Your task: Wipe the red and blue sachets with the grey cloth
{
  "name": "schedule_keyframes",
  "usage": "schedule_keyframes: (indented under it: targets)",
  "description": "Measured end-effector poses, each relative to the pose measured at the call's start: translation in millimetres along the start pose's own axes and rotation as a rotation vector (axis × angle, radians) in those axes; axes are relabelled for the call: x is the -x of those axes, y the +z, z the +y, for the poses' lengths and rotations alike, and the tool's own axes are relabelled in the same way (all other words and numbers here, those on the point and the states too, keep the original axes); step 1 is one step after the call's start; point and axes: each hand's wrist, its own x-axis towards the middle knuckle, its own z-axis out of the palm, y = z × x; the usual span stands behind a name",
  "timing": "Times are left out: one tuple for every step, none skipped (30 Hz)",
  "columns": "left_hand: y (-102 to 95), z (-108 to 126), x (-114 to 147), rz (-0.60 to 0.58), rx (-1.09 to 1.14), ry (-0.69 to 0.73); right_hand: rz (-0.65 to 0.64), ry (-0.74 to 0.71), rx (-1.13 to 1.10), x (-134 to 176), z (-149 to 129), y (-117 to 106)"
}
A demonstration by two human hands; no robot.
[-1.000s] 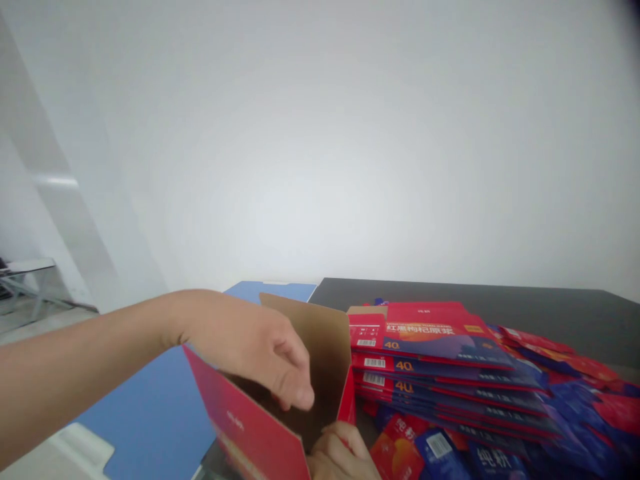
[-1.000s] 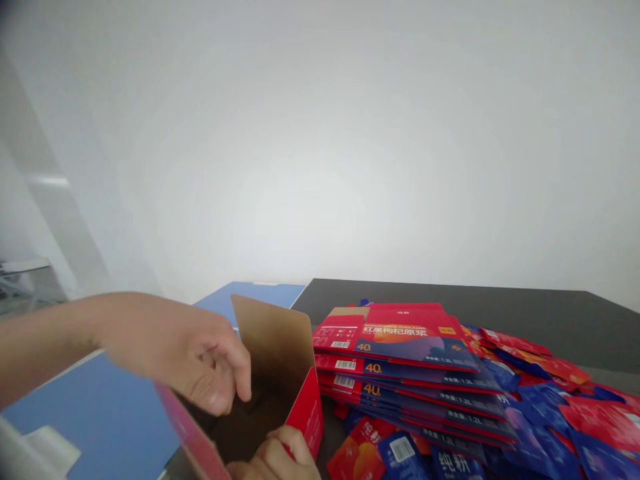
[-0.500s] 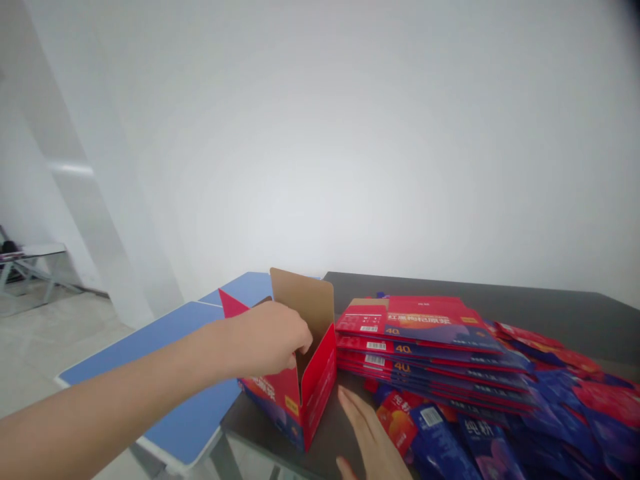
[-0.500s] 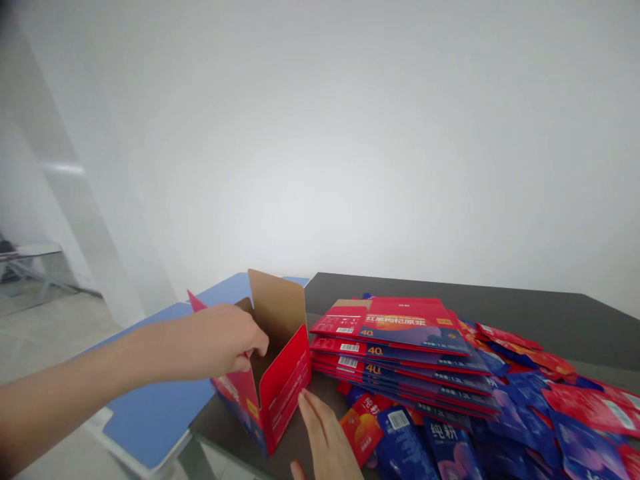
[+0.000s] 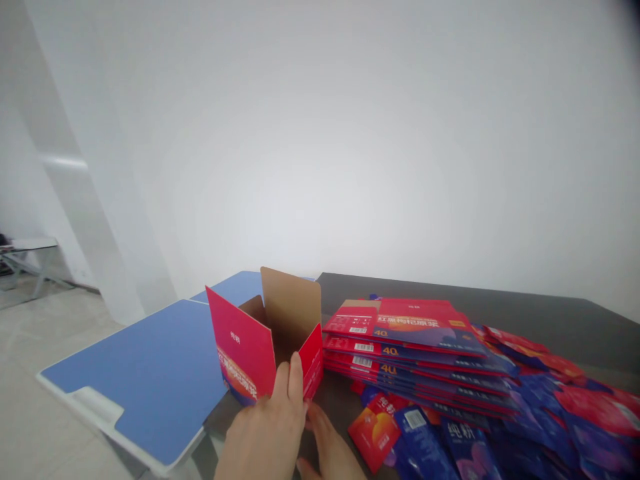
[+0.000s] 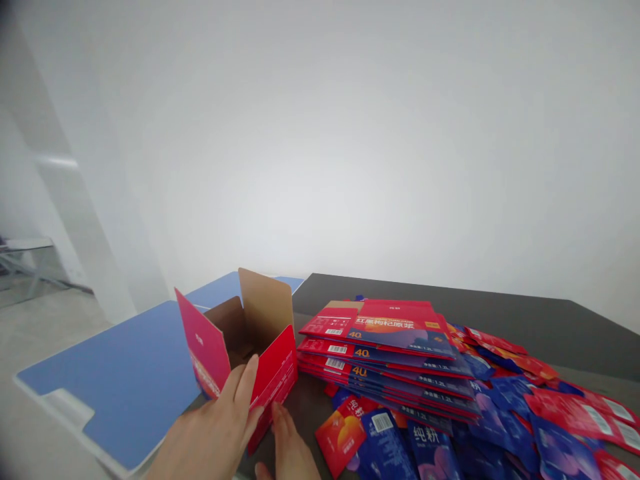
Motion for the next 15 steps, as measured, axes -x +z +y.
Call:
schedule_keyframes:
  targets:
    - [-0.4, 1.2, -4.4, 0.003, -0.016, -0.036, -0.021, 0.022, -0.022, -3.6, -4.2, 1.7]
    - [-1.0, 1.6, -8.4, 0.008, -0.028, -0.067, -0.04, 0.046, -0.035, -6.4, -7.4, 2.9]
    - [-1.2, 1.2, -11.7, 0.016, -0.037, -0.092, -0.06, 0.074, -0.037, -8.3, -9.5, 3.3]
    - [-1.0, 0.0, -14.4, 0.02, -0.04, -0.108, -0.08, 0.097, -0.026, -9.3, -10.4, 2.7]
    - [-0.2, -2.0, -16.6, 0.017, -0.04, -0.122, -0.097, 0.11, 0.0, -9.5, -9.9, 0.7]
    - [1.0, -4.6, -18.7, 0.008, -0.035, -0.135, -0.11, 0.111, 0.036, -8.8, -8.4, -3.2]
    - [2.5, -7.7, -20.9, -0.006, -0.027, -0.143, -0.112, 0.097, 0.081, -7.3, -6.2, -9.5]
    - [4.3, -11.4, -23.6, -0.02, -0.018, -0.145, -0.102, 0.068, 0.132, -5.0, -3.7, -18.5]
    - [6.4, -15.7, -27.1, -0.04, -0.01, -0.149, -0.078, 0.032, 0.19, -2.0, -1.3, -30.3]
    - [8.7, -20.7, -31.3, -0.061, -0.005, -0.155, -0.037, 0.0, 0.258, 1.6, 0.7, -44.8]
    - [11.5, -26.4, -36.5, -0.079, -0.003, -0.166, 0.011, -0.029, 0.331, 5.6, 2.1, -61.6]
    - [14.6, -32.8, -42.6, -0.096, -0.001, -0.178, 0.073, -0.044, 0.41, 9.7, 3.0, -80.1]
    - [18.2, -39.9, -49.6, -0.111, 0.001, -0.195, 0.131, -0.045, 0.497, 13.4, 3.6, -99.5]
    - [22.2, -47.5, -57.2, -0.123, 0.003, -0.214, 0.208, -0.042, 0.585, 16.5, 4.3, -118.9]
    - [26.4, -55.3, -65.5, -0.128, 0.007, -0.226, 0.28, -0.04, 0.666, 18.9, 5.4, -137.8]
